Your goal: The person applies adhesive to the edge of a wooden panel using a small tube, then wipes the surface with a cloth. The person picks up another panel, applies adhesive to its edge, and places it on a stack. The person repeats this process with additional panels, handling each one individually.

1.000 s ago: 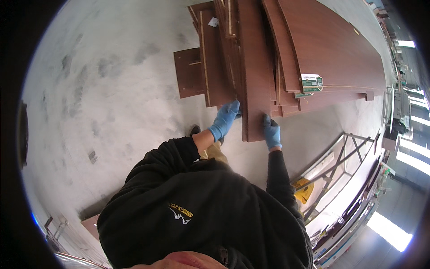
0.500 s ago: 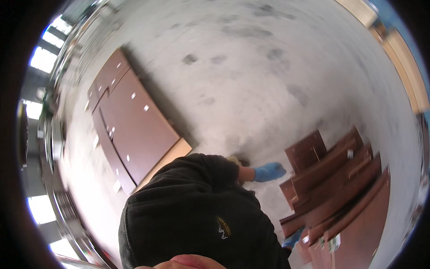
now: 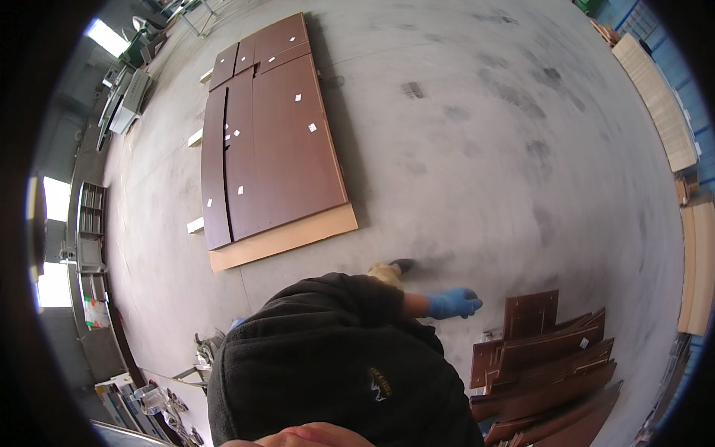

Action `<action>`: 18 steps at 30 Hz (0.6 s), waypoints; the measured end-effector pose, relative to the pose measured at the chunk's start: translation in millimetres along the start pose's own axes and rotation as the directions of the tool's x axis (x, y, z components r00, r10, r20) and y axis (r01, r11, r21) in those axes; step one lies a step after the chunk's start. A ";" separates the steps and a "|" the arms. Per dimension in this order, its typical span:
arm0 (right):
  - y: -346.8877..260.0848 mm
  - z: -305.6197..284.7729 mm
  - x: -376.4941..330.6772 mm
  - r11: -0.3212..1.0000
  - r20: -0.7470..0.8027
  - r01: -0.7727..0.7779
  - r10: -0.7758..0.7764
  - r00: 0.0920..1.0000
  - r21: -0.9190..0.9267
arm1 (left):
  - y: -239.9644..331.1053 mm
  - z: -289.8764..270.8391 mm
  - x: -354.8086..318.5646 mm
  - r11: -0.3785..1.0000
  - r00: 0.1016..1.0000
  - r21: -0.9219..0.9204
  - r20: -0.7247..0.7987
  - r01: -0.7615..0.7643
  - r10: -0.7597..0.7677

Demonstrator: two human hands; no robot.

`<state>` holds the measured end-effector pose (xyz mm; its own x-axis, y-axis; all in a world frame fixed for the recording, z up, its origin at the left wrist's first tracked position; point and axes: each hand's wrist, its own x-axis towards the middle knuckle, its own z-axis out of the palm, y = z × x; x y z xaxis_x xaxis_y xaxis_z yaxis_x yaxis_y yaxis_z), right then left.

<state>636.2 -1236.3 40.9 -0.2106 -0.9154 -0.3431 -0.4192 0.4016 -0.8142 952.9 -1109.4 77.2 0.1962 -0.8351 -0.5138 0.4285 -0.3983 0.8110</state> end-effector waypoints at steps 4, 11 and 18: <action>-16.6 18.3 -10.2 0.998 -0.007 0.006 -0.006 1.000 -0.064 | 19.4 -38.7 5.5 0.994 0.994 -0.028 -0.025 -0.105 0.104; -33.9 31.5 -13.5 0.992 -0.040 0.005 -0.010 0.999 -0.123 | 48.0 -93.6 14.8 0.984 0.981 -0.063 -0.115 -0.166 0.158; -26.8 15.5 -7.0 0.988 -0.092 -0.016 0.001 0.996 -0.153 | 57.5 -94.5 8.5 0.998 0.997 -0.003 -0.010 -0.071 0.071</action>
<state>662.6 -1241.1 57.9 -0.2914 -0.9084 -0.2998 -0.5464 0.4153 -0.7273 1062.6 -1103.5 93.1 0.2346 -0.8574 -0.4581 0.4163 -0.3372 0.8444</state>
